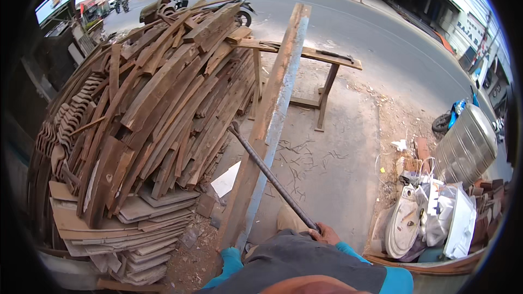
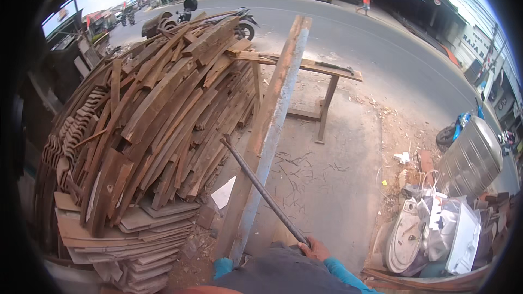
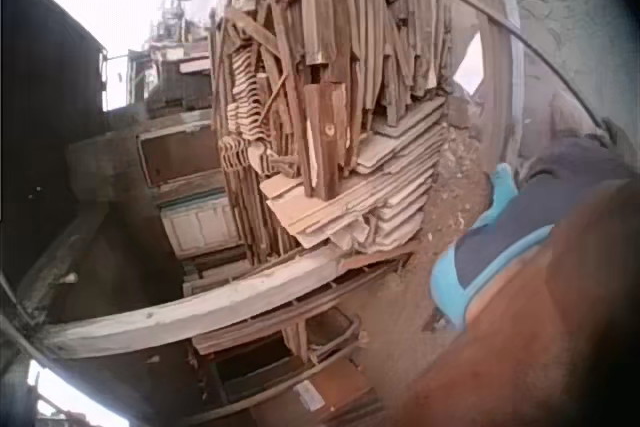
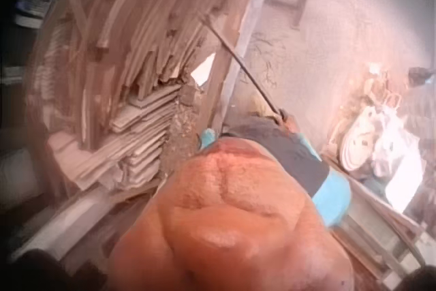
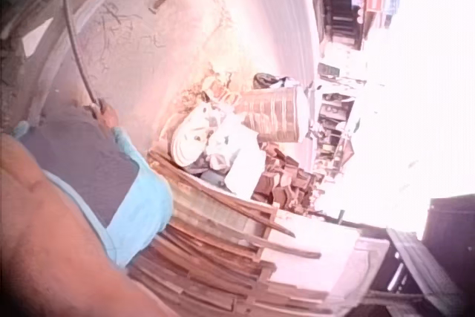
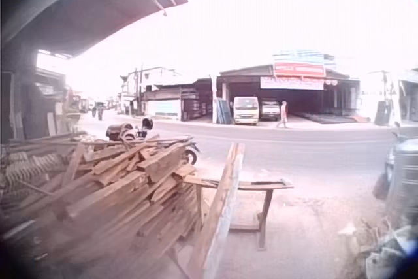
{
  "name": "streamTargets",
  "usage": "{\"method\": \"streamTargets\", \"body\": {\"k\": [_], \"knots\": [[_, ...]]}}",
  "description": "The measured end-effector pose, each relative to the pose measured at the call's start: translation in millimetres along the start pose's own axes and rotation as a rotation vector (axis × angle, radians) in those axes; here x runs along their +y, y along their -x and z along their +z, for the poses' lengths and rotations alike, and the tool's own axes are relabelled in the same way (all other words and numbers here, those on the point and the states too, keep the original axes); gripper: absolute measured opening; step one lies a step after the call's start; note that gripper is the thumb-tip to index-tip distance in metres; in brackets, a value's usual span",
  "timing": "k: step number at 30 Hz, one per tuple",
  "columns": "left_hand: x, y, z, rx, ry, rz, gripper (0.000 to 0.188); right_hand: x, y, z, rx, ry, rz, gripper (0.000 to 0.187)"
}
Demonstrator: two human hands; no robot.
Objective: The person removes nails from a curved wooden plank using a crowbar and a hammer, prying them out one by one while holding the plank steady.
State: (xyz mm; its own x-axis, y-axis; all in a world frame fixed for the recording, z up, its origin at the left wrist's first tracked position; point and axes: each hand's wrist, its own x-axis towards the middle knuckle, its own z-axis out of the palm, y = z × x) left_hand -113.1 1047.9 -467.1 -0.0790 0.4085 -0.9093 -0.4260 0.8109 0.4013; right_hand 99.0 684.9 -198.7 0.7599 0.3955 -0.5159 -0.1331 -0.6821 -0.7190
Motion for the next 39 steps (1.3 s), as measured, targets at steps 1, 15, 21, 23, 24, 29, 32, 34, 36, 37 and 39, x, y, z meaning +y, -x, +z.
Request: {"method": "streamTargets", "body": {"k": [1,15,21,23,24,29,32,34,36,37,39], "knots": [[-3,3,16,-0.036,-0.071,0.018,0.047,-15,-3,-12,-0.040,0.075,0.003,0.054],[-217,67,294,-0.396,-0.936,-0.115,0.049,20,-142,-78,0.049,0.099,-0.054,0.045],[-273,92,326,-0.449,-1.049,-0.200,0.049,22,-156,-102,0.090,0.077,0.000,0.040],[-281,99,333,-0.459,-1.060,-0.220,0.050,37,-162,-95,0.107,0.069,0.022,0.039],[-288,102,334,-0.463,-1.066,-0.234,0.050,46,-162,-92,0.172,0.045,-0.016,0.041],[-273,94,343,-0.454,-1.024,-0.232,0.050,42,-170,-99,0.059,-0.062,0.045,0.048],[-219,65,336,-0.402,-0.886,-0.214,0.051,37,-186,-92,0.142,0.035,0.032,0.048],[-175,39,307,-0.335,-0.777,-0.211,0.051,15,-169,-125,0.144,0.050,0.075,0.037],[-158,33,287,-0.283,-0.657,-0.209,0.051,15,-162,-142,0.170,-0.003,0.205,0.037],[-150,33,278,-0.257,-0.597,-0.205,0.051,10,-161,-149,0.188,0.013,0.259,0.042],[-128,32,271,-0.224,-0.487,-0.169,0.052,9,-176,-147,0.212,0.033,0.281,0.045]]}}
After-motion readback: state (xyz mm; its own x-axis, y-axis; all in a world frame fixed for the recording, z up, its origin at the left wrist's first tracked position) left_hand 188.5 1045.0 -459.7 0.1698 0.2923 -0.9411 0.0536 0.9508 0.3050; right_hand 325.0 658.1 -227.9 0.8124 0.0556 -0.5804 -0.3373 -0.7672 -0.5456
